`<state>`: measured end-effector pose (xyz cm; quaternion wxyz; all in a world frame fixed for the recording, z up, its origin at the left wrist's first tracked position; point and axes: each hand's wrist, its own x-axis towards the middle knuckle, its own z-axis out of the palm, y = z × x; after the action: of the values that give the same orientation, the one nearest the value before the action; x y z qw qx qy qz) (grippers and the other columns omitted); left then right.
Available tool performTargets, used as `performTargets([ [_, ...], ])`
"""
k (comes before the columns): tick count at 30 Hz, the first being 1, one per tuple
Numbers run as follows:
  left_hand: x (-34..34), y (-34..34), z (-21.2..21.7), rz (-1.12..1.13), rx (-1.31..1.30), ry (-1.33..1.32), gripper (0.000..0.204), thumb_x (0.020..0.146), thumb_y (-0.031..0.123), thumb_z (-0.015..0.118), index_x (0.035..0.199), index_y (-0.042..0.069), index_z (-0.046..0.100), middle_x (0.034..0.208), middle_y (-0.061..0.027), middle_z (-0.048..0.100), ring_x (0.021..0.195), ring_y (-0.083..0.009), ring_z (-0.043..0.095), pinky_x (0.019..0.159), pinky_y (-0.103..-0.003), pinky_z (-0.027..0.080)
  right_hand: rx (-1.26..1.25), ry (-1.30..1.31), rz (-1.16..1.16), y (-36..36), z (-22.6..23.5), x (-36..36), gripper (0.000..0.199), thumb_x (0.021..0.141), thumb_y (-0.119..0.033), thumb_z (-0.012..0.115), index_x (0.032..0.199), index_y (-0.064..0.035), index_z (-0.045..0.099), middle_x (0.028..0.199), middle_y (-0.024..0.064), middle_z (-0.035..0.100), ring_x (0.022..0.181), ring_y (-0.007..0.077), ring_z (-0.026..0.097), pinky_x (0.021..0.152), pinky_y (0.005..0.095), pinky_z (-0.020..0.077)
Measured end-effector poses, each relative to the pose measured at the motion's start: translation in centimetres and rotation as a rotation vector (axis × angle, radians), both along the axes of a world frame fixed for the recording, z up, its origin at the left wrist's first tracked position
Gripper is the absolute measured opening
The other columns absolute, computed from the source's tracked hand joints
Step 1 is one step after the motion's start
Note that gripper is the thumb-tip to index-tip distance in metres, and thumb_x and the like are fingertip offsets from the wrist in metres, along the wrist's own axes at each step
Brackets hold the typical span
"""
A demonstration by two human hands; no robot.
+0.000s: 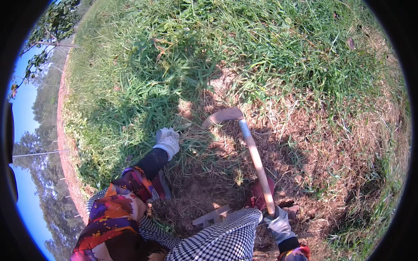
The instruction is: The person uses a hoe to loosen soil and remove weeds from a grassy area. They repeatedly strike the ground, gather the uprooted vegetation by hand, and toss it aside.
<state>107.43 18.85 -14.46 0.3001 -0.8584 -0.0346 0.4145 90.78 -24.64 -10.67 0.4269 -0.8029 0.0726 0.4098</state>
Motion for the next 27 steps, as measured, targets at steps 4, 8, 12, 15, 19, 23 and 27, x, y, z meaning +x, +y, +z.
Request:
performTargets([
  [4, 0.1, -0.9, -0.6, 0.041, -0.043, 0.007, 0.026, 0.072, 0.028, 0.053, 0.091, 0.015, 0.065, 0.094, -0.0054, 0.063, 0.089, -0.0231, 0.060, 0.071, -0.033, 0.047, -0.061, -0.139, -0.035, -3.6, 1.2, -1.3, 0.017, 0.070, -0.016, 0.058, 0.082, -0.0049, 0.055, 0.075, 0.0123, 0.058, 0.071, 0.0291, 0.058, 0.062, 0.0370, 0.0442],
  [8, 0.3, -0.6, -0.5, 0.093, -0.032, 0.060, 0.027, 0.073, 0.029, 0.052, 0.092, 0.015, 0.065, 0.094, -0.0046, 0.063, 0.088, -0.0219, 0.060, 0.069, -0.032, 0.047, -0.019, -0.253, -0.076, 0.4, 1.8, 3.4, 0.018, 0.068, -0.012, 0.061, 0.080, -0.0022, 0.052, 0.063, 0.0090, 0.055, 0.054, 0.0224, 0.055, 0.053, 0.0327, 0.0432],
  [12, 0.3, -0.2, -0.6, 0.121, 0.002, 0.105, 0.027, 0.073, 0.028, 0.052, 0.092, 0.014, 0.066, 0.093, -0.0039, 0.064, 0.086, -0.0217, 0.061, 0.067, -0.032, 0.048, 0.411, -0.015, -0.465, 7.8, -0.6, 9.9, 0.022, 0.066, -0.010, 0.064, 0.081, -0.0020, 0.051, 0.060, 0.0006, 0.050, 0.052, 0.0090, 0.047, 0.048, 0.0272, 0.0406],
  [15, 0.4, -0.7, 0.1, 0.102, -0.020, 0.035, 0.026, 0.071, 0.027, 0.052, 0.089, 0.015, 0.067, 0.090, -0.0051, 0.064, 0.085, -0.0217, 0.062, 0.066, -0.032, 0.048, 0.340, 0.124, -0.333, 11.5, -2.6, 11.0, 0.023, 0.066, -0.010, 0.063, 0.084, -0.0023, 0.051, 0.066, 0.0072, 0.055, 0.054, 0.0129, 0.052, 0.049, 0.0278, 0.0429],
  [19, 0.1, 0.2, 0.7, 0.078, 0.009, 0.100, 0.027, 0.071, 0.027, 0.053, 0.091, 0.015, 0.066, 0.089, -0.0045, 0.064, 0.084, -0.0217, 0.062, 0.064, -0.034, 0.048, 0.139, -0.040, 0.102, 7.9, -5.0, 5.5, 0.034, 0.063, -0.021, 0.065, 0.088, -0.0016, 0.055, 0.082, 0.0185, 0.060, 0.076, 0.0328, 0.058, 0.067, 0.0382, 0.0454],
  [23, 0.0, -0.8, 1.1, 0.221, 0.000, 0.032, 0.027, 0.071, 0.027, 0.052, 0.091, 0.014, 0.066, 0.089, -0.0045, 0.064, 0.084, -0.0214, 0.062, 0.062, -0.035, 0.049, 0.167, -0.207, -0.041, 9.3, -1.9, 7.6, 0.037, 0.063, -0.020, 0.068, 0.092, -0.0013, 0.054, 0.074, 0.0126, 0.058, 0.067, 0.0244, 0.055, 0.065, 0.0336, 0.0446],
  [27, 0.2, -1.3, 0.9, 0.194, -0.026, 0.020, 0.028, 0.072, 0.027, 0.052, 0.091, 0.014, 0.066, 0.088, -0.0049, 0.064, 0.084, -0.0217, 0.062, 0.062, -0.035, 0.049, 0.414, -0.034, -0.365, 12.4, 0.0, 12.0, 0.017, 0.069, -0.010, 0.063, 0.080, -0.0061, 0.050, 0.057, -0.0017, 0.049, 0.047, 0.0080, 0.046, 0.043, 0.0227, 0.0382],
])
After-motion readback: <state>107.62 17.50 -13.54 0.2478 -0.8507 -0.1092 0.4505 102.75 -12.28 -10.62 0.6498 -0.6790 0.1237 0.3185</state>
